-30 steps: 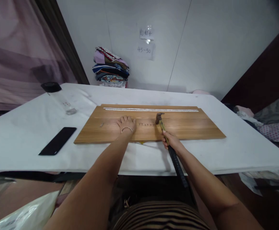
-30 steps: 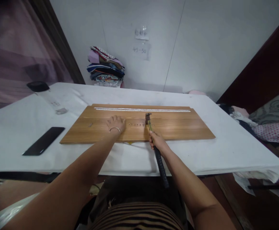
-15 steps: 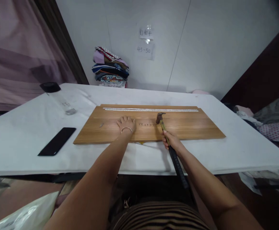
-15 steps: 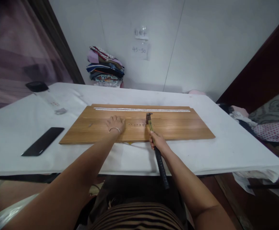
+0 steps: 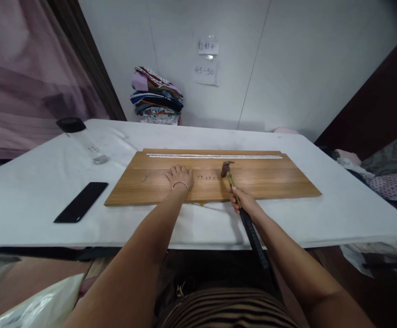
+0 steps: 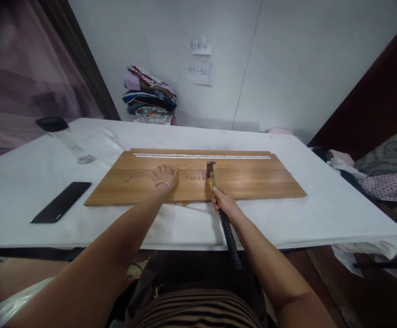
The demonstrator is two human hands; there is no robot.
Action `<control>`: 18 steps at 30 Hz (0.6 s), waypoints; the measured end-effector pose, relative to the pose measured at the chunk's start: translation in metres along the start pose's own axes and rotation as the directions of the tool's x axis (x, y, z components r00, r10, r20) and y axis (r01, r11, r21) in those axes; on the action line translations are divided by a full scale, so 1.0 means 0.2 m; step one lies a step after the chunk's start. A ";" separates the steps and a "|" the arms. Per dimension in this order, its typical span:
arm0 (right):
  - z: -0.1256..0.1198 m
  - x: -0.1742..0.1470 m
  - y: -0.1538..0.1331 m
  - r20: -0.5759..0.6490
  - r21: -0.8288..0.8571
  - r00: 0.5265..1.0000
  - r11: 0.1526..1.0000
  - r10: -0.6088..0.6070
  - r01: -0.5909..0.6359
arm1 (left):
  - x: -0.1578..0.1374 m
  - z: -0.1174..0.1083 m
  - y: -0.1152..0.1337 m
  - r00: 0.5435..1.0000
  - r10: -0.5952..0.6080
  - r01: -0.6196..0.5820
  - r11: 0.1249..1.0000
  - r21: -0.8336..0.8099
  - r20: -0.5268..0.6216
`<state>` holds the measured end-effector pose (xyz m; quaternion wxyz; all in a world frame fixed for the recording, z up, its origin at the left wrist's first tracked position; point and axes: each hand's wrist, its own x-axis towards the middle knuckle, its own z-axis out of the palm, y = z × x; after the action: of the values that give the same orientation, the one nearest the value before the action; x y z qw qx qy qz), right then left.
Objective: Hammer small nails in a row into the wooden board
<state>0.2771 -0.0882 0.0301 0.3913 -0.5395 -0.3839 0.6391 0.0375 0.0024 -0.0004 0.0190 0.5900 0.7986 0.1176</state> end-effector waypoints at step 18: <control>0.01 0.02 0.01 -0.005 0.010 1.000 1.000 -0.024 0.024 | 0.00 -0.01 0.00 1.000 -0.013 0.013 0.999 -0.046 0.007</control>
<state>0.2744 -0.0864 0.0275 0.4024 -0.5344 -0.3863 0.6350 0.0380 0.0028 0.0008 0.0361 0.5846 0.7994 0.1338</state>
